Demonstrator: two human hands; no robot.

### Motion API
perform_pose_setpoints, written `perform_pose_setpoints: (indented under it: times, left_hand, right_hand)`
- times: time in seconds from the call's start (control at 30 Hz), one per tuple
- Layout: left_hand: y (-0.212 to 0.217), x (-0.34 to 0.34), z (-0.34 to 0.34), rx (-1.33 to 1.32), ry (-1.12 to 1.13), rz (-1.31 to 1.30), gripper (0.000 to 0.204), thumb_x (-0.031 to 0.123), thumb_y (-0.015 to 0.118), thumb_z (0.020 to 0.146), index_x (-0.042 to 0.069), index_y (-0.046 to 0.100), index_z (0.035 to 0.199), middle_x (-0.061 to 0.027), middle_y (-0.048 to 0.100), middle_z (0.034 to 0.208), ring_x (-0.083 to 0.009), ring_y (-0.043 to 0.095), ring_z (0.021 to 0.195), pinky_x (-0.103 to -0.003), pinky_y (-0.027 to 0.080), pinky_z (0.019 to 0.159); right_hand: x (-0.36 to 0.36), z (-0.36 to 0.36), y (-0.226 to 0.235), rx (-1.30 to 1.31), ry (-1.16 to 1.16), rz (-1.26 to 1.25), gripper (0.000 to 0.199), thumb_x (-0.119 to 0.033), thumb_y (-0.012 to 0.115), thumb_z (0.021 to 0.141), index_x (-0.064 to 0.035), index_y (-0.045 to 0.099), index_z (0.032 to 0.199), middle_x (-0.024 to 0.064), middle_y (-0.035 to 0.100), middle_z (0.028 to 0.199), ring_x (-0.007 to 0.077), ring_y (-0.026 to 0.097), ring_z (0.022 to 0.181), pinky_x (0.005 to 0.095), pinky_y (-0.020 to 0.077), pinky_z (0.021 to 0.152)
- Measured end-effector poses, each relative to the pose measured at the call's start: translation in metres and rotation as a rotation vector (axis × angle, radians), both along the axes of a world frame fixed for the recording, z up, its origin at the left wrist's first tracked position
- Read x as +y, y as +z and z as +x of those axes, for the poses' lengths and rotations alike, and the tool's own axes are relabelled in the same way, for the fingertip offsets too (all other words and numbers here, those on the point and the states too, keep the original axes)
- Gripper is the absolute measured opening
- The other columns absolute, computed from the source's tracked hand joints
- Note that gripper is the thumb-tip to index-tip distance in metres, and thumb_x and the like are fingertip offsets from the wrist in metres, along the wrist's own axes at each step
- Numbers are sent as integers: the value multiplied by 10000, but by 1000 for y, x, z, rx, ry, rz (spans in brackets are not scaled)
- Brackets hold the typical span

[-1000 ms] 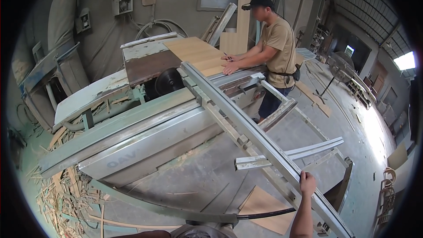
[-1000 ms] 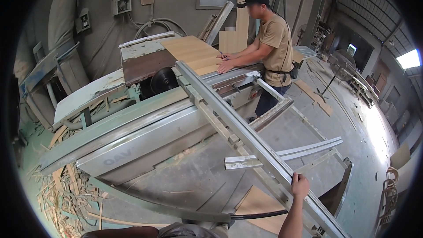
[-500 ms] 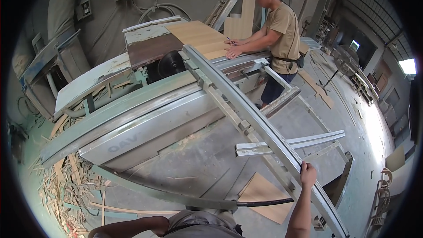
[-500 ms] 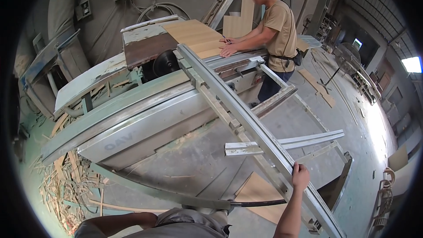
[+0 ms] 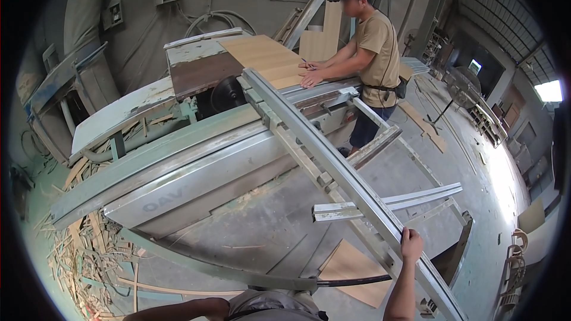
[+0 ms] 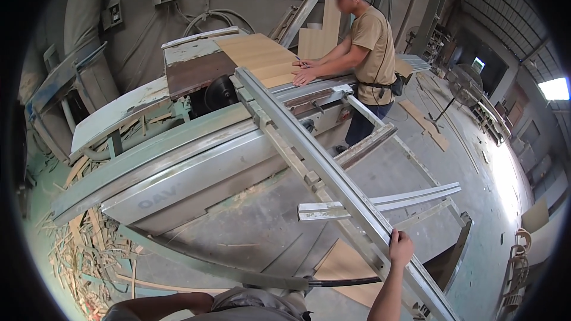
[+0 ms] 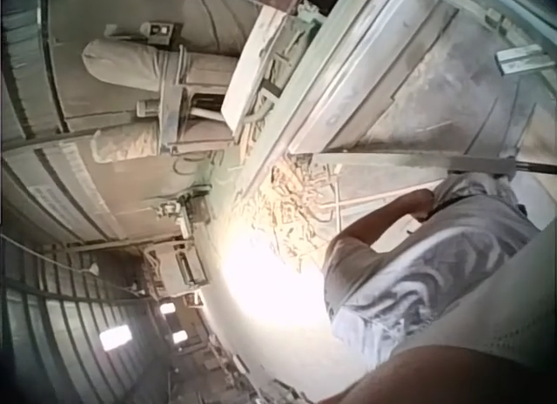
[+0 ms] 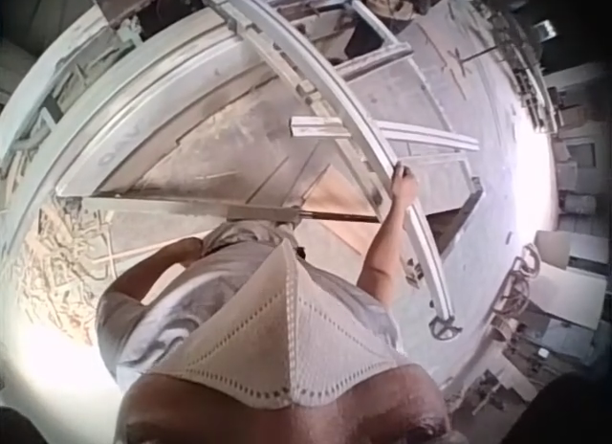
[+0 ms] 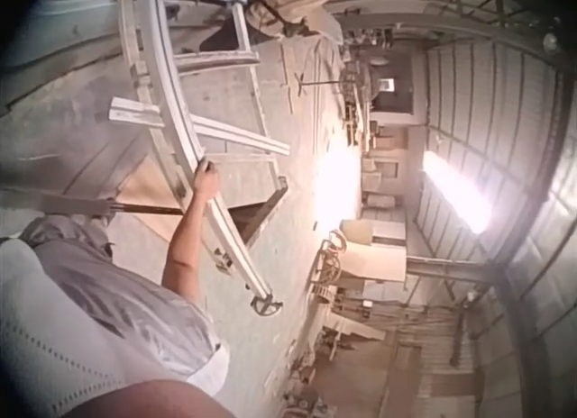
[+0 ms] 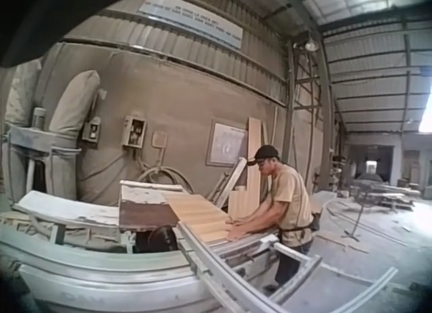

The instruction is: Cutting large wood panels into smaller pieces using a sliding table saw and marking them with a pencil.

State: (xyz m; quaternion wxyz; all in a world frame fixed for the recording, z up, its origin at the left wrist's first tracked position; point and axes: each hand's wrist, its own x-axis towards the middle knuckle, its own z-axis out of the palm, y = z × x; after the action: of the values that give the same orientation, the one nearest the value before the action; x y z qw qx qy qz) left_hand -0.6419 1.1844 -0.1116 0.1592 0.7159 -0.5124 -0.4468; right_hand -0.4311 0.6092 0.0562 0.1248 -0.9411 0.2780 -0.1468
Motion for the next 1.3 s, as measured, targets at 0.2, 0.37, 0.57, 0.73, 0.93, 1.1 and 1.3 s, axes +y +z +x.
perform_pose_setpoints:
  times: [0.2, 0.37, 0.57, 0.73, 0.93, 1.1, 1.3]
  left_hand:
    - [13, -4, 6, 112, 149, 108, 308, 278, 564, 751, 48, 642, 941, -219, 622, 930, -384, 585, 894, -437, 463, 774]
    - [4, -1, 1, 35, 199, 168, 255, 241, 551, 747, 22, 646, 836, -226, 619, 886, -378, 593, 863, -434, 471, 749]
    - [-1, -3, 11, -127, -154, 90, 226, 224, 565, 733, 20, 639, 794, -218, 624, 848, -380, 593, 848, -430, 474, 740]
    - [18, -7, 13, 55, 107, 39, 261, 261, 573, 729, 33, 646, 835, -217, 624, 849, -378, 592, 853, -442, 469, 748]
    - [47, -14, 26, -123, -51, -11, 249, 283, 559, 693, 49, 642, 677, -183, 620, 716, -361, 602, 729, -438, 482, 677]
    - [52, -16, 27, -154, -39, -20, 337, 389, 603, 708, 67, 640, 616, -149, 623, 649, -351, 620, 681, -444, 497, 652]
    - [44, -23, 32, -159, -185, -126, 404, 453, 603, 713, 62, 635, 618, -146, 622, 647, -352, 615, 677, -430, 495, 663]
  right_hand:
    - [5, 3, 5, -26, -6, 0, 376, -383, 501, 858, -52, 679, 845, 193, 640, 829, 366, 604, 810, 431, 469, 727]
    - [4, 1, 9, -28, 13, -10, 365, -367, 502, 855, -48, 678, 841, 184, 640, 839, 363, 603, 805, 430, 469, 722]
    - [4, -1, 9, -36, 13, -10, 360, -361, 499, 856, -47, 674, 833, 187, 636, 838, 363, 600, 807, 433, 465, 719]
    - [2, -1, 7, -36, 22, -32, 362, -359, 502, 856, -41, 673, 828, 182, 637, 830, 361, 598, 802, 431, 464, 719]
    - [3, -3, 7, -38, 23, -42, 357, -360, 506, 857, -47, 676, 839, 185, 639, 825, 358, 602, 800, 429, 465, 720]
    - [6, 2, 4, -36, 24, -51, 363, -365, 505, 863, -45, 676, 848, 198, 636, 819, 366, 601, 796, 434, 464, 713]
    - [4, 4, 4, -39, 28, 32, 353, -344, 522, 863, -25, 671, 852, 203, 635, 810, 365, 607, 770, 426, 466, 685]
